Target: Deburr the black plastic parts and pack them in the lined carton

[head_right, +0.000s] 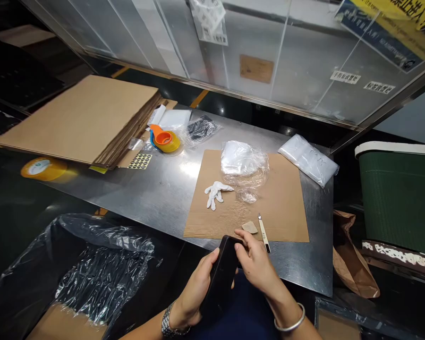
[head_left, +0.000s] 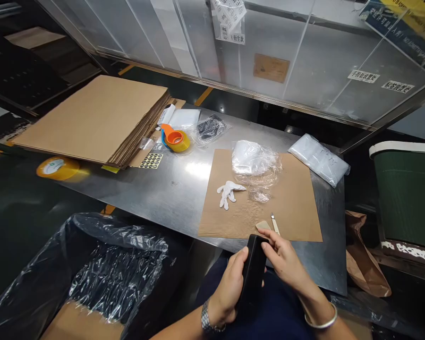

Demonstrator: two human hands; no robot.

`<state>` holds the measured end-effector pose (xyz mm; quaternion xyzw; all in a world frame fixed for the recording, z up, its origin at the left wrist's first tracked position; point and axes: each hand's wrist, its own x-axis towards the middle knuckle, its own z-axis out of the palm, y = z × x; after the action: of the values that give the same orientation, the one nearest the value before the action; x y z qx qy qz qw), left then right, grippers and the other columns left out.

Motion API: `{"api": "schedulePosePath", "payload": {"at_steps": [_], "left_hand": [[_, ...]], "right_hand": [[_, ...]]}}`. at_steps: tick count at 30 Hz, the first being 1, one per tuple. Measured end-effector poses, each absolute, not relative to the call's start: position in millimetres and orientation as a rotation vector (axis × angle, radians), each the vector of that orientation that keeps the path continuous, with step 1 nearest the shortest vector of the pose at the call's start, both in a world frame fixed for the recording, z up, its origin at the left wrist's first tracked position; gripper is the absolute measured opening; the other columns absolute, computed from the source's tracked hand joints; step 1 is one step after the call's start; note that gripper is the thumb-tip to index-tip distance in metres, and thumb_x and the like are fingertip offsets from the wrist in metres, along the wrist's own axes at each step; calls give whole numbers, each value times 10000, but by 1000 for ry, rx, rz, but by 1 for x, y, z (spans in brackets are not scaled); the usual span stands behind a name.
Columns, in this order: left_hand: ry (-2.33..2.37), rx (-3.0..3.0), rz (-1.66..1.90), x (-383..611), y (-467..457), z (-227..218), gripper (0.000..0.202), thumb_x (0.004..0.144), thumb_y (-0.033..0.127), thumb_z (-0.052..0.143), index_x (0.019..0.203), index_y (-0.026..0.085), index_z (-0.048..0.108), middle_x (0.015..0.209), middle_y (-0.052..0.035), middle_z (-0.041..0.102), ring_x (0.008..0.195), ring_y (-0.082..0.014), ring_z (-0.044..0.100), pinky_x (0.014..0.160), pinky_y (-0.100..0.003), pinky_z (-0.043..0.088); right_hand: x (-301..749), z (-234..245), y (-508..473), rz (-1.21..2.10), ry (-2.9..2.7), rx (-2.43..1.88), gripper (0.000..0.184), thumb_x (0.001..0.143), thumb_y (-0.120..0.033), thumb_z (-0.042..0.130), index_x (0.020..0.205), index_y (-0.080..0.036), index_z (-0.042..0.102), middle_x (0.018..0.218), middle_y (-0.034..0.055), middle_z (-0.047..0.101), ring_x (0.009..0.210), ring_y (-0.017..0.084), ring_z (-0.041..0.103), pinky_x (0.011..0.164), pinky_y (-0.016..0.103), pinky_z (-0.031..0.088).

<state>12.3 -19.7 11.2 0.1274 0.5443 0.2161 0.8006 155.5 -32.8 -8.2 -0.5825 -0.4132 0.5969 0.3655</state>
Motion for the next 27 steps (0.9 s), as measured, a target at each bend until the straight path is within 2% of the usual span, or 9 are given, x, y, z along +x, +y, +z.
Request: {"api": "schedulePosePath", "payload": {"at_steps": [3,5,8,10,12,20,22,25,27], "left_hand": [[1247,279,581,12,-22,6,447,717,505,544,970,140,590,734,-35,660,620,-162,608,558,-257,452],[1232,283,601,12,-23,5,419,707,485,566,943,141,601,737,-32,662,650,-165,614,586,-256,462],[1155,263,549,13,-23,7,429,729,517,520,896,132,604,672,-31,649,576,-157,604,519,-252,449],[1124,247,519,14,-23,8,461,742,544,483,892,123,600,635,-34,640,523,-151,587,466,-244,426],[1120,243,504,14,-23,8,484,750,555,463,897,113,596,610,-39,633,480,-144,566,421,-234,395],[979,176,406,9,-19,6,573,793,579,358,760,76,629,554,-67,609,445,-125,527,435,-232,390],[1001,136,421,9,-17,5,557,785,580,380,780,84,633,530,-52,602,438,-125,527,437,-232,394],[1092,132,545,10,-14,2,503,765,561,448,850,102,635,574,-40,626,498,-136,567,497,-241,436],[1167,188,677,12,-12,0,474,748,540,499,898,111,632,656,-48,656,570,-148,598,563,-250,464]], "right_hand": [[141,-3,-43,1599,-917,-1382,554,794,-314,561,1298,-226,348,1172,82,545,1033,183,538,886,329,431],[136,0,-45,1599,-854,-1353,560,784,-325,574,1288,-233,348,1133,71,561,984,170,555,854,308,443],[135,-1,-44,1489,-851,-1493,439,801,-372,547,1194,-191,472,839,30,621,715,138,584,666,254,476],[137,-4,-42,1413,-874,-1614,406,830,-420,492,1137,-158,539,638,-6,576,529,112,523,505,220,432],[138,-7,-39,1362,-888,-1673,423,840,-457,460,1094,-142,583,573,-11,550,470,106,487,440,211,386],[144,-2,-27,1591,-601,-1472,454,838,-518,425,960,-134,635,637,29,622,562,144,582,564,266,474],[143,0,-31,1571,-710,-1456,427,831,-457,477,1123,-154,549,819,56,653,714,162,611,675,289,484],[135,0,-38,1521,-1020,-1427,699,752,-292,613,1353,-218,264,1116,72,578,960,174,562,830,303,443],[130,-3,-40,1445,-1174,-1461,696,755,-237,596,1356,-222,244,1081,56,583,934,158,562,811,278,440]]}}
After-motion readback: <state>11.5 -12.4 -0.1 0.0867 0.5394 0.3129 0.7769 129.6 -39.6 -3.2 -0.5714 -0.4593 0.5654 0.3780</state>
